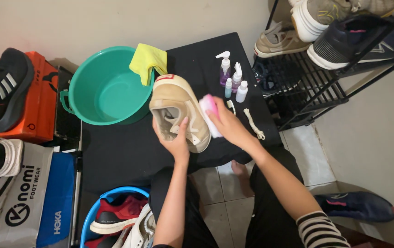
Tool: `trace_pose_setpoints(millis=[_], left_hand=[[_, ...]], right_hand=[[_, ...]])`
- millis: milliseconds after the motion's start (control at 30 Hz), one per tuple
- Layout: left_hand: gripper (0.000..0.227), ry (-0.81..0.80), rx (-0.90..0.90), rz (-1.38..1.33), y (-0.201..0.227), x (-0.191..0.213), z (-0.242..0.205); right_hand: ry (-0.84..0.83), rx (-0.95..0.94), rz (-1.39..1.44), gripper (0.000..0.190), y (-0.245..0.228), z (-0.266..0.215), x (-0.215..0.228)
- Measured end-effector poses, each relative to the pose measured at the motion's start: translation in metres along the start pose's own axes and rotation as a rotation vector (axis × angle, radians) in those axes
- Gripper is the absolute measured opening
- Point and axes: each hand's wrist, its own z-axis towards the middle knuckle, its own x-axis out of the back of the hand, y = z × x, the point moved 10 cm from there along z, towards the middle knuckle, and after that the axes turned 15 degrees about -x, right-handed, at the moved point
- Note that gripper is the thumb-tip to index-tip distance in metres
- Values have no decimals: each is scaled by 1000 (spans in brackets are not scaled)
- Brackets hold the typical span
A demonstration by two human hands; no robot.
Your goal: Cleaning a tan sneaker using a pink sponge and cleaning solution
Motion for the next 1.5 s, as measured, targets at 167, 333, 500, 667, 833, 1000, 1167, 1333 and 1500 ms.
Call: trace_pose_setpoints(millis=[167, 333, 500, 667, 833, 1000, 1167, 1333, 1500], left_hand=[[89, 22, 22, 19, -4, 8, 9], [87, 37, 33, 31, -3, 8, 9], [87, -3, 32, 24, 1, 5, 12], [88, -39, 53, -18, -2, -1, 13], [90, -83, 83, -51, -13, -5, 13], [85, -123, 160, -165, -16, -9, 19], [84, -189, 218, -239, -16, -33, 12], [88, -299, 199, -237, -10, -47, 0], [89, -370, 219, -229, -10, -54, -3]], right_hand=[[-45, -197, -377, 55, 46, 21, -10], [105, -12, 35, 47, -4, 0, 14], [-192, -269, -617, 59, 99, 42, -31], [113, -2, -247, 51, 12, 10, 14], [28, 85, -70, 56, 11, 10, 5], [418, 287, 162, 50, -8, -3, 47], [671, 519, 127, 60, -39, -48, 65], [536, 428, 285, 54, -69, -31, 105], [55, 173, 353, 39, -40, 10, 85]])
